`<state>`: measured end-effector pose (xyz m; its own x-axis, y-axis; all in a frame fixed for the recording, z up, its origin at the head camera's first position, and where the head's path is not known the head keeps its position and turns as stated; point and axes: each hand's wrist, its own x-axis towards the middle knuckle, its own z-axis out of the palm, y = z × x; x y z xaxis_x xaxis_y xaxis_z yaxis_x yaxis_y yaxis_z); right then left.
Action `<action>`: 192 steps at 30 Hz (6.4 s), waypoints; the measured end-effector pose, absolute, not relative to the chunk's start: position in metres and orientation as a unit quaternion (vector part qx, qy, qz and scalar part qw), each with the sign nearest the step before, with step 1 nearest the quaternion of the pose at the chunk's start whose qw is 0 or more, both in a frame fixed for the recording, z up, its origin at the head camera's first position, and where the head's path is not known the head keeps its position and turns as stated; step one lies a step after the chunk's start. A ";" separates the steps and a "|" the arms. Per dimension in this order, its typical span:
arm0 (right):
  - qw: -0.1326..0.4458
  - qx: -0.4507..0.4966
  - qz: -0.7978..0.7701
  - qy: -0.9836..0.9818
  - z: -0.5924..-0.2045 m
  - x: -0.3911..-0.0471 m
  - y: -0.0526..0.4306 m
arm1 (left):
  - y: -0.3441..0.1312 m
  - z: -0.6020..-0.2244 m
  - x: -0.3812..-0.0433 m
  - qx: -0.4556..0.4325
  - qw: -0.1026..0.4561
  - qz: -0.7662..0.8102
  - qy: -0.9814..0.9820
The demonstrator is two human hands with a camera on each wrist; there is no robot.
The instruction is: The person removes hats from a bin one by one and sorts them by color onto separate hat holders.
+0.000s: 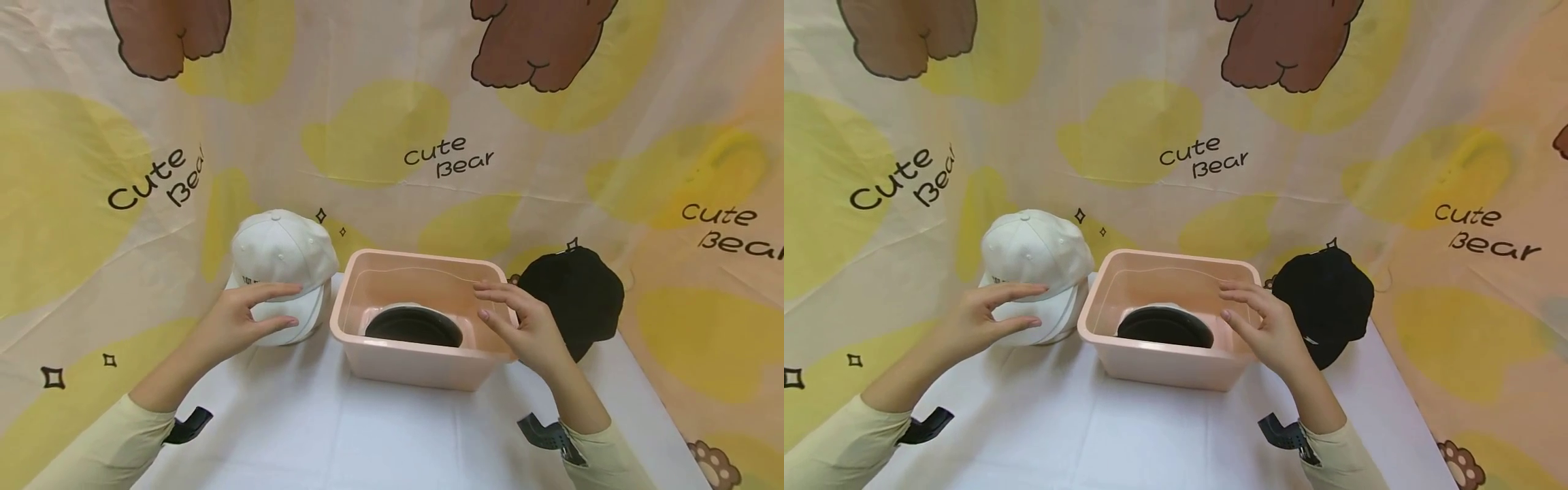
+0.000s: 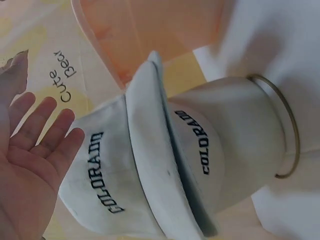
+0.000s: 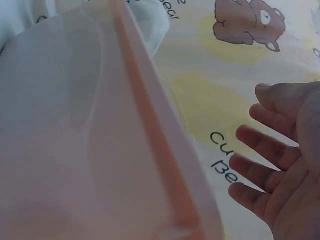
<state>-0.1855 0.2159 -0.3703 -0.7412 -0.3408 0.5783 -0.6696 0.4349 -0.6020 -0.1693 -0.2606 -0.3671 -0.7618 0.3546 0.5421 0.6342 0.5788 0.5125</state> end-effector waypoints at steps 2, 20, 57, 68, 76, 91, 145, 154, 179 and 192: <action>0.191 0.306 0.435 -0.825 -0.377 -0.181 0.220 | -0.255 -0.364 -0.172 -0.289 0.176 -0.363 -0.868; 0.156 0.289 0.418 -0.847 -0.407 -0.169 0.245 | -0.194 -0.336 -0.201 -0.312 0.080 -0.330 -0.887; 0.020 0.205 0.378 -0.903 -0.418 -0.180 0.274 | -0.109 -0.318 -0.270 -0.404 -0.131 -0.157 -0.892; 0.014 0.210 0.387 -0.898 -0.421 -0.183 0.282 | -0.091 -0.324 -0.285 -0.441 -0.156 -0.162 -0.869; 0.011 0.207 0.398 -0.894 -0.423 -0.184 0.283 | -0.090 -0.326 -0.296 -0.429 -0.151 -0.131 -0.881; 0.021 0.211 0.398 -0.893 -0.425 -0.184 0.283 | -0.086 -0.330 -0.298 -0.354 -0.086 -0.127 -0.923; 0.026 0.214 0.396 -0.892 -0.427 -0.185 0.286 | -0.130 -0.260 -0.263 -0.249 0.082 -0.369 -0.891; 0.027 0.216 0.396 -0.892 -0.425 -0.186 0.286 | -0.137 -0.251 -0.258 -0.258 0.112 -0.396 -0.874; 0.028 0.219 0.398 -0.890 -0.430 -0.185 0.287 | -0.164 -0.250 -0.247 -0.298 0.258 -0.483 -0.782; 0.029 0.219 0.404 -0.887 -0.426 -0.185 0.286 | -0.179 -0.238 -0.242 -0.271 0.318 -0.525 -0.741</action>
<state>-0.1845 0.2861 -0.4261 -0.9022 -0.3661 0.2280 -0.4123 0.5769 -0.7051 -0.2422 -0.1786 -0.2384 -0.6507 0.0684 0.7562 0.7360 0.3014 0.6061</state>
